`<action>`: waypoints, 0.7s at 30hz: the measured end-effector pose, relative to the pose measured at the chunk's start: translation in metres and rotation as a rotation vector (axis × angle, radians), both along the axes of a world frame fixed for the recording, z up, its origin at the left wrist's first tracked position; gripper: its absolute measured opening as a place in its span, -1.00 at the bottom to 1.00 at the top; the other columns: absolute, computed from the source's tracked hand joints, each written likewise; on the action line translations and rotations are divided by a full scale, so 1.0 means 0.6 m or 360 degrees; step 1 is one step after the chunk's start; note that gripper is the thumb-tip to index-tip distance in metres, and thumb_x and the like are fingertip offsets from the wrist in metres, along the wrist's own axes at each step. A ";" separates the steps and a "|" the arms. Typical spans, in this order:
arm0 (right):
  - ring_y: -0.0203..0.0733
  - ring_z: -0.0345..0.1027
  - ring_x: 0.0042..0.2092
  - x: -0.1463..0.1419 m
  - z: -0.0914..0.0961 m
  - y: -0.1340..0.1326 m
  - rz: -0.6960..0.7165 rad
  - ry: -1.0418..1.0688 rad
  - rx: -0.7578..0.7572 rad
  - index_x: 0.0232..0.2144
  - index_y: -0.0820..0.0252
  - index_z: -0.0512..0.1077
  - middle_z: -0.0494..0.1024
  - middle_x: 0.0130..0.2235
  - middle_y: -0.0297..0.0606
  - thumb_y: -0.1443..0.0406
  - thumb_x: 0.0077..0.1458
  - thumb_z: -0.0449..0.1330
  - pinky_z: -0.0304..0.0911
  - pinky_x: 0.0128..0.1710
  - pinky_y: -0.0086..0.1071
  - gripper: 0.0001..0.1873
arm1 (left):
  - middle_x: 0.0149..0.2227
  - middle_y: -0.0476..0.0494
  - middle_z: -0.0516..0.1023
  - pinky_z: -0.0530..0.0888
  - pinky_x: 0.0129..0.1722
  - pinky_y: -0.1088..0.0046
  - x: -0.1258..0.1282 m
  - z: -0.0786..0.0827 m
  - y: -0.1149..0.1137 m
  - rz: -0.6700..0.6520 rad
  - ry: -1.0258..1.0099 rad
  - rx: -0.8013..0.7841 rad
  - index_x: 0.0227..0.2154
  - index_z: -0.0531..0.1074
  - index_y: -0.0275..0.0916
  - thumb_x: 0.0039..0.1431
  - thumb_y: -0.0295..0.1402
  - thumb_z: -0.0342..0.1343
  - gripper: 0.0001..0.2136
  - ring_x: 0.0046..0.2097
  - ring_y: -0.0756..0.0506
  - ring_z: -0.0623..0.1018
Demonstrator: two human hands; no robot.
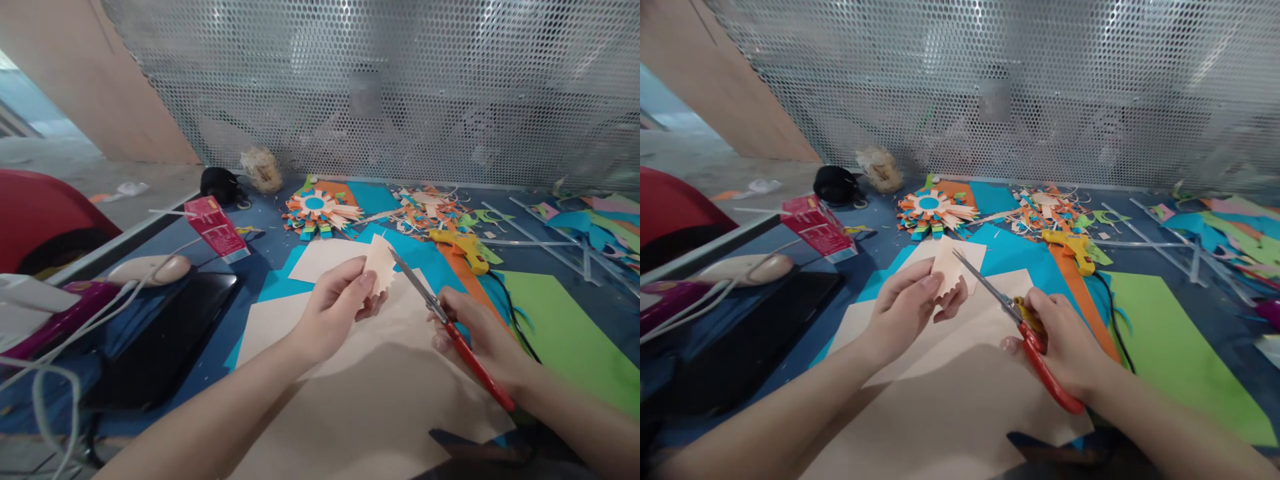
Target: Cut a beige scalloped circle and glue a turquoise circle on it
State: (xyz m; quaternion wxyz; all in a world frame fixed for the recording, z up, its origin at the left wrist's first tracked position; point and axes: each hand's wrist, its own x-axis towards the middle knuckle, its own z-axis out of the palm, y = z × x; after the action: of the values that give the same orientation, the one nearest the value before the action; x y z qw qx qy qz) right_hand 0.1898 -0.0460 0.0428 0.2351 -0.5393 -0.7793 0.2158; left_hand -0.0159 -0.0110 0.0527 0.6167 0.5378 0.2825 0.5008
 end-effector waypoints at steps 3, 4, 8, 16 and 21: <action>-0.11 0.23 -0.42 0.000 0.000 0.002 -0.0008 0.0028 -0.0084 -0.53 0.04 0.03 0.26 -0.52 -0.34 0.01 0.01 0.05 0.22 -0.43 -0.23 -0.66 | -0.62 0.02 0.24 0.10 -0.60 0.50 -0.003 -0.002 0.001 -0.0027 -0.0021 0.0075 -0.67 0.23 -0.26 0.10 -0.32 0.05 -0.72 -0.57 0.05 0.28; -0.10 0.22 -0.42 0.000 0.000 0.002 -0.0010 0.0040 -0.0114 -0.53 0.04 0.03 0.25 -0.52 -0.34 0.01 0.01 0.04 0.22 -0.42 -0.22 -0.66 | -0.62 0.01 0.26 0.12 -0.59 0.48 -0.005 -0.004 0.001 -0.0030 -0.0041 0.0117 -0.67 0.26 -0.26 0.11 -0.33 0.03 -0.73 -0.56 0.04 0.29; -0.09 0.20 -0.40 0.000 0.001 0.003 -0.0001 0.0036 -0.0136 -0.52 0.04 0.03 0.27 -0.49 -0.31 -0.01 0.01 0.04 0.19 -0.42 -0.21 -0.66 | -0.63 0.00 0.29 0.17 -0.54 0.44 -0.011 -0.009 0.001 0.0017 -0.0097 0.0242 -0.62 0.33 -0.26 0.17 -0.36 -0.04 -0.74 -0.53 0.02 0.30; -0.12 0.15 -0.42 0.000 0.004 0.001 0.0057 0.0010 -0.0089 -0.53 0.05 0.03 0.29 -0.51 -0.31 0.01 -0.01 0.05 0.16 -0.45 -0.25 -0.66 | -0.64 -0.01 0.29 0.17 -0.52 0.41 -0.010 -0.003 0.004 0.0058 0.0130 0.0110 -0.68 0.29 -0.24 0.04 -0.39 -0.04 -0.78 -0.55 0.02 0.26; -0.15 0.13 -0.44 0.002 -0.001 -0.001 0.0066 -0.0013 -0.0009 -0.53 0.05 0.04 0.26 -0.52 -0.35 0.01 0.01 0.07 0.13 -0.48 -0.29 -0.65 | -0.63 -0.02 0.30 0.17 -0.50 0.39 -0.013 -0.005 0.003 0.0060 0.0186 0.0151 -0.68 0.30 -0.23 0.06 -0.37 -0.04 -0.76 -0.55 0.00 0.25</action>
State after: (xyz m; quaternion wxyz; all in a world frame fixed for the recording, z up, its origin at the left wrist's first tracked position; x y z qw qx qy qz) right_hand 0.1909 -0.0468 0.0421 0.2259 -0.5246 -0.7906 0.2208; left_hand -0.0234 -0.0095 0.0496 0.5634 0.5893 0.3042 0.4928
